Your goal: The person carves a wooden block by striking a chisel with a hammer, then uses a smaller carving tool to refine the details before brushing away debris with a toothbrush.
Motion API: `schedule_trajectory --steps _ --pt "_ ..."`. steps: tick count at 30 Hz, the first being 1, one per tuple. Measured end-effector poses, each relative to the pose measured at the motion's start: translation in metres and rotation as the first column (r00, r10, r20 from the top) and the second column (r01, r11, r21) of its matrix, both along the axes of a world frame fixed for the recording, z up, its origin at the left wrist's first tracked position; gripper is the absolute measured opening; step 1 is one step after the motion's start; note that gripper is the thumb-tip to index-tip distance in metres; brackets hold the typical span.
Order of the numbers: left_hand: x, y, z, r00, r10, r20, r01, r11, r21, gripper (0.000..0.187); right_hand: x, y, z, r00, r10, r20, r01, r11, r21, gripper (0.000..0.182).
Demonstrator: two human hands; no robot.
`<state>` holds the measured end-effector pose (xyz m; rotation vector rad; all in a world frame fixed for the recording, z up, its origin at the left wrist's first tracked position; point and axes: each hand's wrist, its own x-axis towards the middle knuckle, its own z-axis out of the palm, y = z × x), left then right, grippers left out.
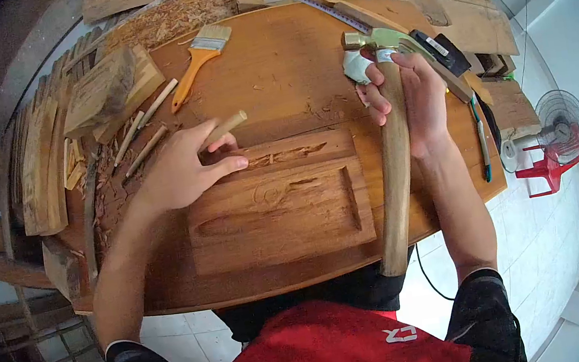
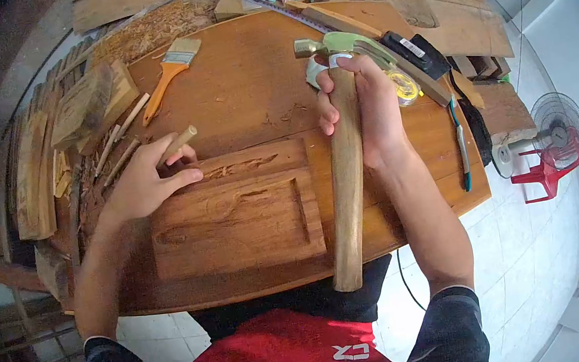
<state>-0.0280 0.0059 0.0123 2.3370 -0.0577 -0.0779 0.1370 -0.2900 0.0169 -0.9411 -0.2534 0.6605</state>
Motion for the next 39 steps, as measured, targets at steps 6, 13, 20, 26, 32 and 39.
schedule_trajectory --steps 6,13,20,26,32,39 --pt "-0.001 -0.02 -0.012 0.973 0.169 0.16 -0.183 0.98 0.08 0.029 0.002 -0.001 -0.001 1.0 -0.013 -0.024 0.013 1.0 0.015 0.028" --pt "0.024 -0.024 -0.008 0.962 0.207 0.18 -0.249 0.933 0.259 0.043 0.003 -0.008 0.01 0.991 -0.098 0.092 0.103 0.993 -0.054 0.035" --pt "0.023 0.032 0.017 0.962 -0.183 0.2 0.164 0.98 0.11 0.035 0.007 -0.012 0.011 0.999 -0.031 0.045 0.029 0.998 0.048 0.03" --pt "0.025 0.001 0.027 0.97 -0.13 0.204 0.125 0.991 0.038 0.024 0.006 -0.013 0.005 0.995 0.0 0.095 -0.004 0.999 0.036 0.034" --pt "0.019 -0.019 0.007 0.972 0.103 0.213 -0.03 0.947 -0.32 0.025 0.007 -0.015 0.007 0.997 -0.032 0.073 0.031 0.999 0.02 0.056" --pt "0.012 -0.023 -0.002 0.948 0.193 0.254 -0.054 0.882 -0.468 0.027 0.005 -0.014 0.007 0.999 0.014 0.049 -0.016 0.999 0.029 0.062"
